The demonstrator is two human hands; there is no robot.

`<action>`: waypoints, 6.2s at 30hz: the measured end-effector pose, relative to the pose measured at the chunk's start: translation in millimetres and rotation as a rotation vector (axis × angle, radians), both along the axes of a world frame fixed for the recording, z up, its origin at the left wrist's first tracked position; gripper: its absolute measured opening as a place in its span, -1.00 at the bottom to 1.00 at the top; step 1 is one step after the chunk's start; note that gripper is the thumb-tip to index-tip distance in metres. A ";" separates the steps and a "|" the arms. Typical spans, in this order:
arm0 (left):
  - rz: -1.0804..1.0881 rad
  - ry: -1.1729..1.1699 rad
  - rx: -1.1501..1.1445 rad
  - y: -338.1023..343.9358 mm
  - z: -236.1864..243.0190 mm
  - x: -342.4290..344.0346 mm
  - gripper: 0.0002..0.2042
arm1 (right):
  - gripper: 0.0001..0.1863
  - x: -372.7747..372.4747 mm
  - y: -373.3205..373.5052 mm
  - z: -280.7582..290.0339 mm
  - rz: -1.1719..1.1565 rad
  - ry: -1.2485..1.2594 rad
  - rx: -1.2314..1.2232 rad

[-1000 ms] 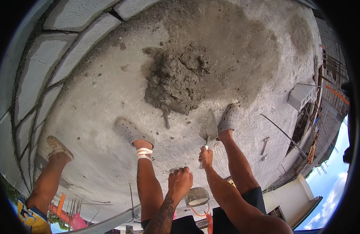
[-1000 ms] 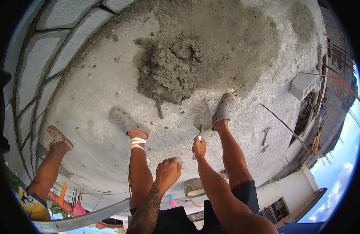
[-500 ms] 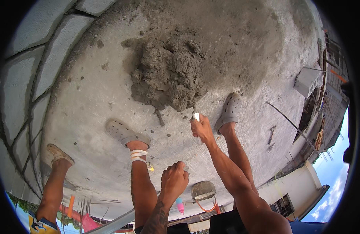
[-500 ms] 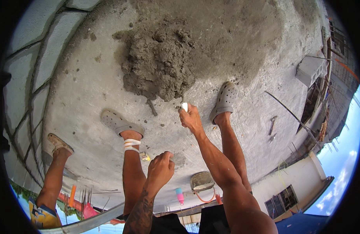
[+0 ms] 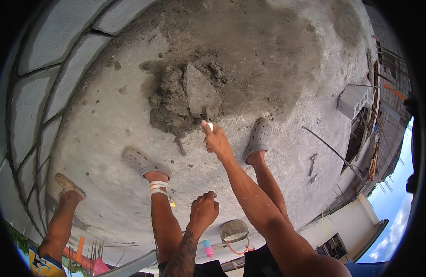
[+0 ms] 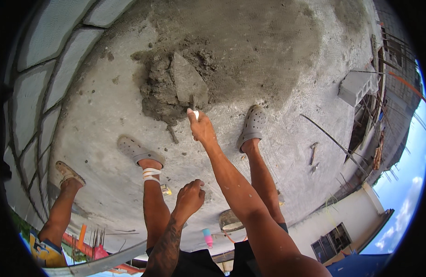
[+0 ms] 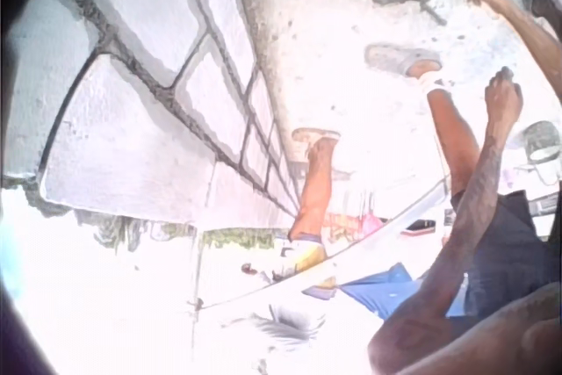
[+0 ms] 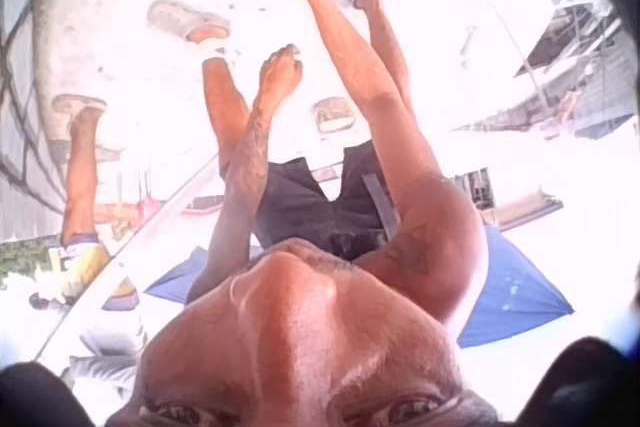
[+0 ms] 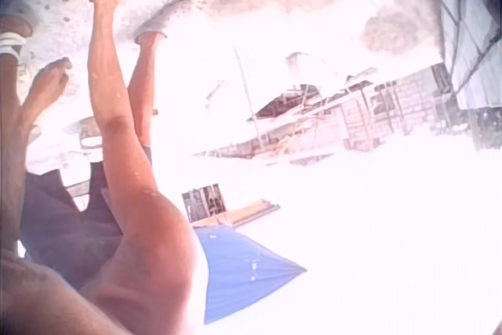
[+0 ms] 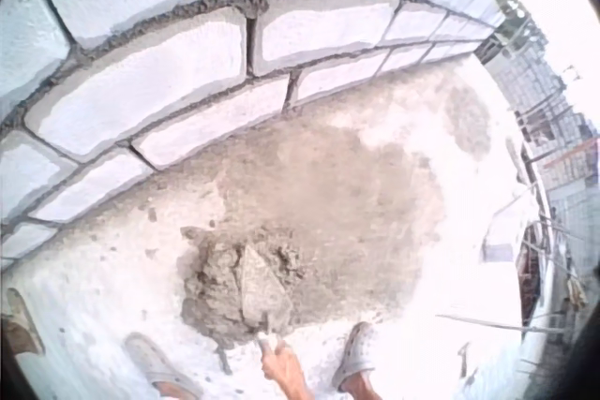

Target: The person scoops wet mortar from a bucket and spreads it into the hollows of a row of concrete blocks on a rooftop. They repeatedly smooth the mortar with a trowel along the block line.

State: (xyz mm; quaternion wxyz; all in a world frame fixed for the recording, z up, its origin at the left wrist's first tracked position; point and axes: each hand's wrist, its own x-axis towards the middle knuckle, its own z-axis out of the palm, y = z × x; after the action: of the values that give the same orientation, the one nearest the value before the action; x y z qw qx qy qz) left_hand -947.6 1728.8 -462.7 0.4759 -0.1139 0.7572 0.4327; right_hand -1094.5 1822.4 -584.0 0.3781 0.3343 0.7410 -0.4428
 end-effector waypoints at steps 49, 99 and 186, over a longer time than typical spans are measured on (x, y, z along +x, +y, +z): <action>0.496 0.118 -0.023 -112.6 41.3 55.5 -0.80 | -0.75 -224.2 -64.3 366.3 1.343 0.155 -0.063; 1.337 0.050 -0.145 -412.9 276.0 190.8 -0.80 | -0.56 -225.3 -501.9 571.3 1.683 0.969 0.216; 1.535 -0.157 -0.204 -534.0 413.0 134.4 -0.73 | -0.34 -168.6 -530.3 485.7 0.891 0.525 -0.070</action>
State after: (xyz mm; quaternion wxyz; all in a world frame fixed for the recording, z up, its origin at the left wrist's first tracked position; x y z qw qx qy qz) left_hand -813.2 1194.8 -49.7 0.0825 -0.6798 0.4665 0.5598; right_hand -1263.1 1292.1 -98.3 0.3422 -0.1488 0.8662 -0.3325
